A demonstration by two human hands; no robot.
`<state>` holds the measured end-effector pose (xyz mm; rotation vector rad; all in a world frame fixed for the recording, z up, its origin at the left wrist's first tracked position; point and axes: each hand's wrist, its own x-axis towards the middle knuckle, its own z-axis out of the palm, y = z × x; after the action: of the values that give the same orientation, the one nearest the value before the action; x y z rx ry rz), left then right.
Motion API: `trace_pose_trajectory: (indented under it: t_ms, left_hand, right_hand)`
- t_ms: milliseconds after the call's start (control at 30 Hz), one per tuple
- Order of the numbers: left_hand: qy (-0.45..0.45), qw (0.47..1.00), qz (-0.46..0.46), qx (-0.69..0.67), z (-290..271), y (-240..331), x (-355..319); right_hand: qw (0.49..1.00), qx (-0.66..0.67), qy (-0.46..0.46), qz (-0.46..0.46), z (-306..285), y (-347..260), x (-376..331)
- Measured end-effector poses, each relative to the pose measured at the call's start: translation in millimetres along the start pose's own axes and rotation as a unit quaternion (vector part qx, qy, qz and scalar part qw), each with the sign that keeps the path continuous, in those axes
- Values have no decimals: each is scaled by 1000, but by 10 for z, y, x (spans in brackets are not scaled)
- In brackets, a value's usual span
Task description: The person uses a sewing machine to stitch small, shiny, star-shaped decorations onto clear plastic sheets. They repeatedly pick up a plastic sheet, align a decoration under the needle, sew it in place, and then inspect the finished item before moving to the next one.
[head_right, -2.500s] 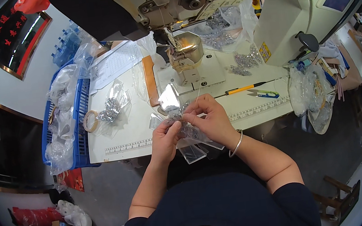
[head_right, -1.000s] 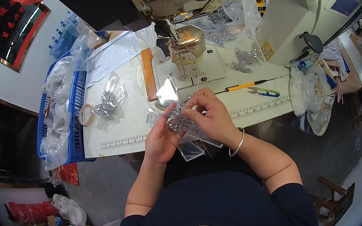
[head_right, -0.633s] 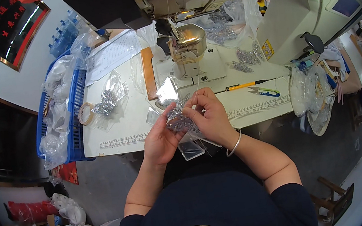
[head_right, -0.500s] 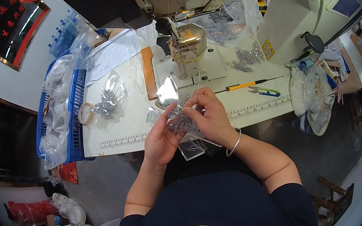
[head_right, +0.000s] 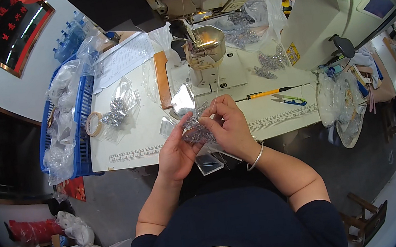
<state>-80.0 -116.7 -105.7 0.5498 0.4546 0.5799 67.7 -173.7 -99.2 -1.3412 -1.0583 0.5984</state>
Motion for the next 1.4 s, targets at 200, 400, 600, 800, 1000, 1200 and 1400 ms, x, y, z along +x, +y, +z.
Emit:
trace_pose_trajectory:
  t_ms: [200,400,600,800,1000,1200,1400]
  left_hand:
    - [3,1000,4,4,-24,-2,4]
    - [-5,1000,5,0,-18,2,4]
    - [-16,1000,8,0,-5,5,1]
    - [5,999,37,39,83,-5,-27]
    - [67,984,109,128,38,-127,48]
    - [74,975,121,171,0,-139,61]
    - [101,966,132,197,4,-106,71]
  right_hand:
    - [1000,-4,0,-6,3,23,-2]
    - [1000,-7,2,-7,10,6,5]
    - [998,-43,15,-37,20,-16,0]
    - [990,-105,32,-89,43,-47,-46]
    - [992,-83,33,-91,82,-44,-85]
    - [978,133,11,158,21,50,-60]
    - [967,211,-26,141,-10,-12,12]
